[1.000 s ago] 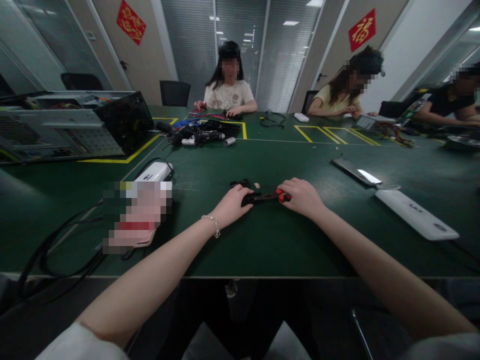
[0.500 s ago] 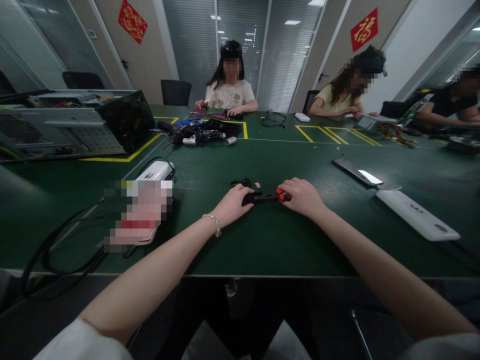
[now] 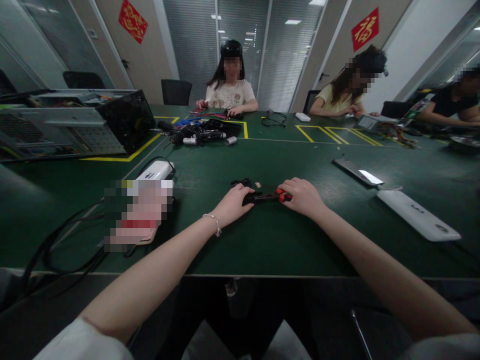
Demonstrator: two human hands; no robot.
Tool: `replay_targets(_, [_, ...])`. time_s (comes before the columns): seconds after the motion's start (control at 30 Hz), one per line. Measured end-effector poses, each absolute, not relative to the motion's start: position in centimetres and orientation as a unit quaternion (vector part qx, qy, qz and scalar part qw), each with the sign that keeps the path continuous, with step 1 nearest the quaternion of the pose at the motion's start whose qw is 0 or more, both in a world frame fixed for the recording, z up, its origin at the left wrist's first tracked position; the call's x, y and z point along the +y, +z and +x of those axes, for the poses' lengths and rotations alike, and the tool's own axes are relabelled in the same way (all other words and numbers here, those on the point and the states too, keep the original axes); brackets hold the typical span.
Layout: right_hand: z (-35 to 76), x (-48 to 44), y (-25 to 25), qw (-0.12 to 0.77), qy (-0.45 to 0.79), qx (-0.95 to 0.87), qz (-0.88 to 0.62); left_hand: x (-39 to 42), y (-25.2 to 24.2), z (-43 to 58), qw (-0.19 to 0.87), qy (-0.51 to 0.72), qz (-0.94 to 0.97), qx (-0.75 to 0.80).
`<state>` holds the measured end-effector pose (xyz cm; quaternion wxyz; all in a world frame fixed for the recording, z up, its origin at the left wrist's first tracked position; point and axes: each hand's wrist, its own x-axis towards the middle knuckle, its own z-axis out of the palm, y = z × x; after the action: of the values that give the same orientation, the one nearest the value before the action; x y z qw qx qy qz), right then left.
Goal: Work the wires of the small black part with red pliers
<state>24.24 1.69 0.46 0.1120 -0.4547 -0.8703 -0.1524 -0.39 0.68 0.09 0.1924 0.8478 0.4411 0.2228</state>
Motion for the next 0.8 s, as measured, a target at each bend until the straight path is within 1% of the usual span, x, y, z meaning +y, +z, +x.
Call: replay_targets(0.8, [24.08,1.57,0.6,0.12,-0.151,-0.87,-0.454,0.67,0.21,-0.42,0.199,0.222,0.845,0.444])
